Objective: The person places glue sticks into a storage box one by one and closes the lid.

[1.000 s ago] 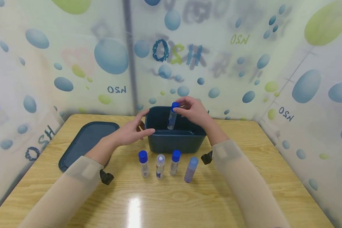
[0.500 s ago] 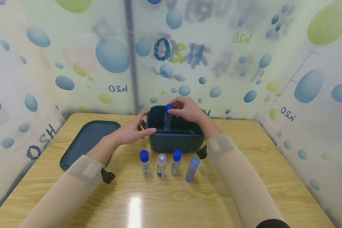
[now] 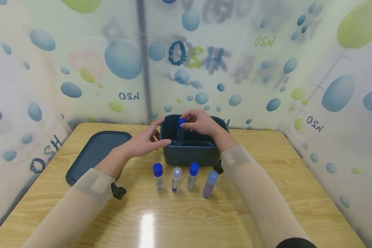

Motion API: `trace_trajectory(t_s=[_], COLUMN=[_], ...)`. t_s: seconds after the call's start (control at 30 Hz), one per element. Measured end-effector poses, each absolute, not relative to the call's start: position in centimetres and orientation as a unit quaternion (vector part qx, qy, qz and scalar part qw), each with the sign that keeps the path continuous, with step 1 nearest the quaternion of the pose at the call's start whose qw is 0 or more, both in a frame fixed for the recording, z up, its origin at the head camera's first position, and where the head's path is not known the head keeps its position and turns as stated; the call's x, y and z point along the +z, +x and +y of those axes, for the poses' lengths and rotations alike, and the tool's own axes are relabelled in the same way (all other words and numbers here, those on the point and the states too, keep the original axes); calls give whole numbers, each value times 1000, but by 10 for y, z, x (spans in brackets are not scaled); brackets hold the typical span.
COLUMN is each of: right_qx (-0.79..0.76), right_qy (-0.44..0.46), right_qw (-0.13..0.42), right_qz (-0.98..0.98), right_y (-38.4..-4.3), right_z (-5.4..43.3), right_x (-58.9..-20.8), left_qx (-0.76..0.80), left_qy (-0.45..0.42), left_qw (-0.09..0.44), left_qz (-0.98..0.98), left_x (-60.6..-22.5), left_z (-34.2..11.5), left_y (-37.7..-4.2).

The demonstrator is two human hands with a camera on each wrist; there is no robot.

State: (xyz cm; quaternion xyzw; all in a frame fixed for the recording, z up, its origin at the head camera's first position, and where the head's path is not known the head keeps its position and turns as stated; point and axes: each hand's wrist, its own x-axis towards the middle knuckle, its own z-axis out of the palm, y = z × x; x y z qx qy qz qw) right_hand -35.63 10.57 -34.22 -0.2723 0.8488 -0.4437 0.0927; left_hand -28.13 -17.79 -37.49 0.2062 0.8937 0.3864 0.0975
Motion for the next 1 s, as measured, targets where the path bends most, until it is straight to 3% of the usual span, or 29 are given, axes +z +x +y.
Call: trace_trajectory(t_s=[1.0], right_qx=[-362], right_qy=[-285], right_qw=[97], right_qz=[882], right_y=[-352], right_z=[96], right_x=[-348], left_qx=[381], left_qy=[206], left_qw=[91], left_qz=[897], left_x=[-375], left_z=[-176], left_y=[-280])
